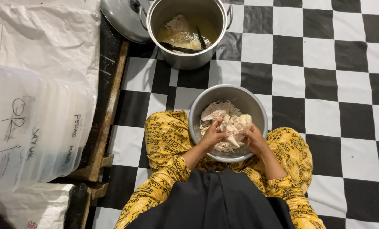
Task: Shredding cooked meat by hand into a metal bowl while sitting on a checkered floor mat.
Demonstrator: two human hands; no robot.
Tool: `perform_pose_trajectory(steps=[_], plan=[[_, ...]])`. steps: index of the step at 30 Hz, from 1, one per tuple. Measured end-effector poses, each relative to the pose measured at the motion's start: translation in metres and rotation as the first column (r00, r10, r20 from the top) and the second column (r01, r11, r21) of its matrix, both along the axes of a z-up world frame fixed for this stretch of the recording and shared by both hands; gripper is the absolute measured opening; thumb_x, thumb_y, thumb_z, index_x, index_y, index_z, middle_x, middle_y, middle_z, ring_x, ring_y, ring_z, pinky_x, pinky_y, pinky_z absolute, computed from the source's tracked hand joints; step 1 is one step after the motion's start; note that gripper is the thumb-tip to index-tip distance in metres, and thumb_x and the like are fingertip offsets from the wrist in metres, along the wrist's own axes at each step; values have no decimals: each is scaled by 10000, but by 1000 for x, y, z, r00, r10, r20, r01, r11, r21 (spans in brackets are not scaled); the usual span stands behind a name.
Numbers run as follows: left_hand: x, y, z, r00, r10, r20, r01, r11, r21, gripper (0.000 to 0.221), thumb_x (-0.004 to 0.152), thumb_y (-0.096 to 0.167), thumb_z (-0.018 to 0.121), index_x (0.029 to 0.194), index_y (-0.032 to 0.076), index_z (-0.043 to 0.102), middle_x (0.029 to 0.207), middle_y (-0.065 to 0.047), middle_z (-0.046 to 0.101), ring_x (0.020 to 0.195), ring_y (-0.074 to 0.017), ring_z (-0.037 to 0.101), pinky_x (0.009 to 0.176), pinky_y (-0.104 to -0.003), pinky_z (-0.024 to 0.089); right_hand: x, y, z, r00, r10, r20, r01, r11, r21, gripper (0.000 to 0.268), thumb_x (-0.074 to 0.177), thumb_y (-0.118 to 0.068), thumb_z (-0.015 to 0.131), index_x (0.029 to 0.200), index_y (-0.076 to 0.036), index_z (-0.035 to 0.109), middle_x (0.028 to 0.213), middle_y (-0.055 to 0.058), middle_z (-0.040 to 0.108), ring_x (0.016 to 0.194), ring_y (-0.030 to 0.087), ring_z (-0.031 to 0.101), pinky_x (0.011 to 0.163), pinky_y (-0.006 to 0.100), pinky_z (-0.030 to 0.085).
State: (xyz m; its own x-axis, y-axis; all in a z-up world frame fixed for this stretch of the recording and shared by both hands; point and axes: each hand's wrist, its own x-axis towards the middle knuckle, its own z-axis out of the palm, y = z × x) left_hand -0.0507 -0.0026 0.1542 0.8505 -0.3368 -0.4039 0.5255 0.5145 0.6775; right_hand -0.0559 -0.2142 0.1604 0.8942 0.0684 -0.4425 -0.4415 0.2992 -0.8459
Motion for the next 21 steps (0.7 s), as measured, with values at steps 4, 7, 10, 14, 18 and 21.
perform_pose_trajectory(steps=[4, 7, 10, 14, 18, 21], plan=[[7, 3, 9, 1000, 4, -10, -5, 999, -50, 795, 811, -79, 765, 1469, 145, 380, 1105, -108, 613, 929, -236, 694, 711, -416, 666, 3, 8, 30, 997, -34, 64, 32, 999, 44, 542, 747, -100, 691, 1279, -138, 596, 867, 77, 641, 514, 138, 622, 451, 270, 583], [18, 14, 6, 996, 53, -69, -57, 997, -59, 748, 802, -41, 733, 1449, 218, 463, 1199, -123, 622, 991, -267, 697, 718, -401, 660, 17, -5, 33, 996, -88, 24, 86, 993, 81, 643, 725, -44, 694, 1350, -157, 592, 1097, 110, 706, 876, 262, 745, 698, 425, 641], [30, 40, -4, 991, 91, -103, -95, 995, -36, 670, 823, 7, 691, 1435, 204, 503, 1163, -158, 633, 916, -271, 691, 691, -394, 650, 26, 1, 92, 998, -33, 54, 37, 997, -71, 670, 749, -111, 691, 1397, -169, 534, 1189, 79, 672, 998, 239, 690, 843, 420, 594], [31, 41, 9, 989, 111, -96, -107, 993, 53, 583, 838, 84, 691, 1388, 235, 575, 1183, -73, 653, 871, -154, 660, 700, -289, 620, 56, 2, 73, 968, 219, 119, -112, 808, -578, 768, 718, -139, 753, 1443, -100, 502, 1231, 235, 644, 1160, 409, 609, 978, 560, 513], [22, 38, 66, 989, 119, 85, -135, 964, 230, 582, 831, 87, 764, 1393, 106, 614, 1099, -119, 700, 853, -162, 673, 684, -293, 611, 66, 27, 70, 834, 551, 31, -174, 316, -933, 714, 795, -290, 821, 1428, -67, 576, 1338, 251, 611, 1273, 428, 595, 1056, 495, 492], [23, 41, 72, 972, -2, 233, -110, 878, 465, 518, 794, 132, 842, 1294, 122, 706, 1089, -101, 740, 868, -108, 668, 702, -268, 591, 71, 29, 87, 733, 646, 215, -76, 391, -917, 660, 787, -326, 785, 1419, -257, 608, 1403, 175, 543, 1265, 468, 568, 1043, 542, 482]])
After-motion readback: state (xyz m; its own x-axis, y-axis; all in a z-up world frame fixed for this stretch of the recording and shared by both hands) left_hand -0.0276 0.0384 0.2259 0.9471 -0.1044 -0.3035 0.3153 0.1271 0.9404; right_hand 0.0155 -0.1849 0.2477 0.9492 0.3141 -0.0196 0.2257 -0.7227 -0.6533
